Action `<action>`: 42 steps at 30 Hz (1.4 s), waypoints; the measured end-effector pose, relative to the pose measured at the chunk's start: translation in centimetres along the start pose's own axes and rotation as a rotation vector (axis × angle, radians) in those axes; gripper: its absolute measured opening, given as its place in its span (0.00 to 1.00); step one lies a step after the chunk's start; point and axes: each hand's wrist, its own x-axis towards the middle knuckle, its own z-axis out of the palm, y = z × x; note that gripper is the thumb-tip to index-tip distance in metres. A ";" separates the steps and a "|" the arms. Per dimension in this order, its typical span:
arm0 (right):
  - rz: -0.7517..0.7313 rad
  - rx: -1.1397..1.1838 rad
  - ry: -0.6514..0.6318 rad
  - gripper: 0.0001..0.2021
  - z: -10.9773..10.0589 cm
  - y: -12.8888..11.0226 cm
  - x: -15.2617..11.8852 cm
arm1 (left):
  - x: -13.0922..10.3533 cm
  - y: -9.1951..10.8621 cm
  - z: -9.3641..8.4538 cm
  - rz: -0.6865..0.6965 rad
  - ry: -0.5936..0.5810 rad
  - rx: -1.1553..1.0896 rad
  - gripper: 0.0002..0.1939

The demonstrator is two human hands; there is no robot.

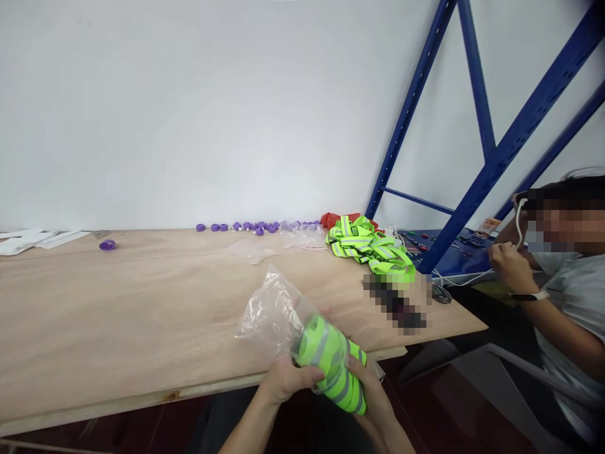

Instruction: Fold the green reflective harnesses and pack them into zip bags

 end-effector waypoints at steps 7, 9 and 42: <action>-0.026 -0.031 0.005 0.28 0.8 0.6 0.0 | -0.7 -2.0 0.6 0.018 0.192 -0.182 0.45; -0.046 -0.043 0.011 0.28 1.0 0.8 0.0 | -0.7 -2.5 0.9 0.054 0.290 -0.241 0.42; -0.384 -0.361 -0.029 0.18 1.7 1.5 -1.7 | -0.6 -2.9 1.3 0.010 0.352 0.132 0.26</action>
